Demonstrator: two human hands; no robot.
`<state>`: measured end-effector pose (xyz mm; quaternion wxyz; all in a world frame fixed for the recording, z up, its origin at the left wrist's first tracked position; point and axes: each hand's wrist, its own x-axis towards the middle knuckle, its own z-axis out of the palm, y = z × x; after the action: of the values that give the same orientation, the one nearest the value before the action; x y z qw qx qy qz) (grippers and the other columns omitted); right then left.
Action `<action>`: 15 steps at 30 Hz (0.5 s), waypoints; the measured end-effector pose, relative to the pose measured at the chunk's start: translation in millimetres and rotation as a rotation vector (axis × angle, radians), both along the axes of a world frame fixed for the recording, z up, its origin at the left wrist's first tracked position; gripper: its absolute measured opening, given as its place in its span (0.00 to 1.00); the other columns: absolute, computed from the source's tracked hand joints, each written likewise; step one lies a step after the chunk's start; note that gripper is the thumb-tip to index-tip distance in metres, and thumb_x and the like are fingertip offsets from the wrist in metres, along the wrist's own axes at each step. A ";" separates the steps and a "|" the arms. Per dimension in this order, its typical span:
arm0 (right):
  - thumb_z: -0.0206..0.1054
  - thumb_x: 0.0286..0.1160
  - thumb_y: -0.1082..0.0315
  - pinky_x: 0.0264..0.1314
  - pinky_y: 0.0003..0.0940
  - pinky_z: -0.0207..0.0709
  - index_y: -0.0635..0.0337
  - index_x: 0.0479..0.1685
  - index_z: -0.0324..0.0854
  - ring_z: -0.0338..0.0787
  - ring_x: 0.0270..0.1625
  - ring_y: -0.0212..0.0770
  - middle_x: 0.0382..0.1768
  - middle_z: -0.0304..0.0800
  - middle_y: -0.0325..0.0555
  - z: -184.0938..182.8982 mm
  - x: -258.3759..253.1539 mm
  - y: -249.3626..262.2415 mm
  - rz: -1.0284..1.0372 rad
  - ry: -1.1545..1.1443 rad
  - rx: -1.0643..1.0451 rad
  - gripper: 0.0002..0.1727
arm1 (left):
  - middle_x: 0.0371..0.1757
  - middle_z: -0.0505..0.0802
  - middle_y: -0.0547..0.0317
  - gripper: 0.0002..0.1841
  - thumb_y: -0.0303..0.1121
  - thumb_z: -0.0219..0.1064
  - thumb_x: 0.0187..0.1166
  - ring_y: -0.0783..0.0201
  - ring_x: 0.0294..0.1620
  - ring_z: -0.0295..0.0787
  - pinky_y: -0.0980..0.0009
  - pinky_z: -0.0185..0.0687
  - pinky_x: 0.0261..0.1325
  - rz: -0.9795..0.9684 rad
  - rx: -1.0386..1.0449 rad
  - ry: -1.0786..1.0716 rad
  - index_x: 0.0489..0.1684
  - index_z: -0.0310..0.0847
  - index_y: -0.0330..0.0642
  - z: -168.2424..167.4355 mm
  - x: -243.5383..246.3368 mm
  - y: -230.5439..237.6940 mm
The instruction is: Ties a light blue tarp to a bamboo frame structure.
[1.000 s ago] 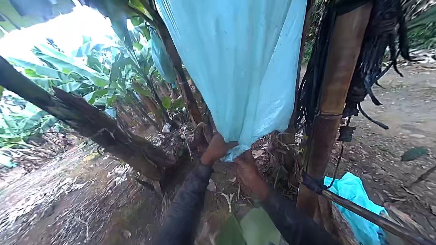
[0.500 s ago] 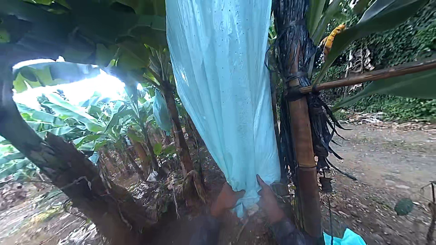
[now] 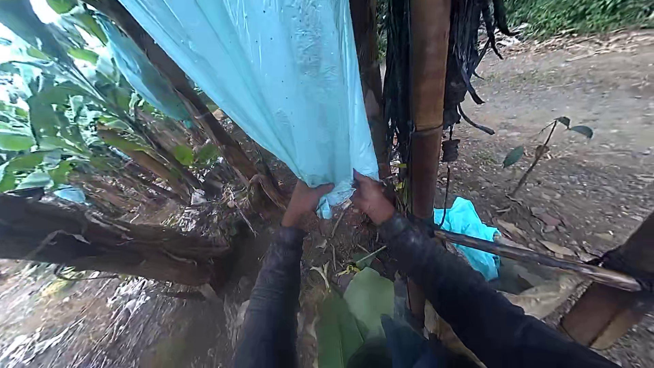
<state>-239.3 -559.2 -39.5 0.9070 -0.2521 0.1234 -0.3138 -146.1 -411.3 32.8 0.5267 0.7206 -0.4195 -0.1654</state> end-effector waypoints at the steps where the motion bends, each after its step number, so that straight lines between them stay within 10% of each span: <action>1: 0.54 0.91 0.57 0.48 0.41 0.86 0.53 0.65 0.76 0.89 0.48 0.40 0.49 0.89 0.45 0.2 -2.9 12.5 0.024 0.045 -0.051 0.15 | 0.64 0.92 0.52 0.37 0.28 0.85 0.60 0.57 0.63 0.91 0.51 0.89 0.65 -0.016 -0.003 -0.015 0.75 0.77 0.46 -0.4 -3.2 2.2; 6: 0.66 0.83 0.66 0.47 0.37 0.87 0.60 0.62 0.78 0.90 0.43 0.41 0.46 0.90 0.48 16.0 -37.8 33.9 0.123 0.381 -0.332 0.14 | 0.65 0.91 0.50 0.36 0.28 0.82 0.64 0.54 0.62 0.90 0.51 0.89 0.62 -0.012 0.014 0.101 0.77 0.75 0.47 -0.6 -5.3 8.7; 10: 0.77 0.65 0.42 0.74 0.61 0.76 0.49 0.94 0.45 0.75 0.80 0.56 0.87 0.64 0.54 56.1 -69.7 12.2 -0.325 0.454 -0.894 0.58 | 0.61 0.92 0.47 0.32 0.35 0.82 0.66 0.51 0.52 0.91 0.49 0.90 0.50 0.037 0.089 0.035 0.74 0.78 0.49 -9.4 9.6 19.0; 12: 0.92 0.42 0.50 0.73 0.68 0.72 0.41 0.98 0.27 0.72 0.81 0.64 0.91 0.55 0.59 95.2 -61.7 20.2 -0.234 0.462 -1.097 0.81 | 0.56 0.92 0.45 0.28 0.33 0.80 0.69 0.53 0.46 0.90 0.51 0.88 0.46 0.036 0.105 -0.034 0.71 0.79 0.45 -3.3 -3.4 10.7; 15: 0.96 0.25 0.45 0.73 0.57 0.81 0.55 0.93 0.36 0.85 0.71 0.50 0.72 0.81 0.56 125.4 12.6 17.5 -0.134 0.568 -1.316 0.85 | 0.57 0.92 0.43 0.26 0.35 0.77 0.73 0.51 0.55 0.91 0.46 0.88 0.58 0.036 0.140 -0.112 0.71 0.79 0.40 14.2 -34.1 -3.6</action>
<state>-226.7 -541.7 85.9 0.4788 -0.8102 0.1549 -0.3005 -180.2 -414.9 47.0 0.4537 0.7711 -0.4228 -0.1442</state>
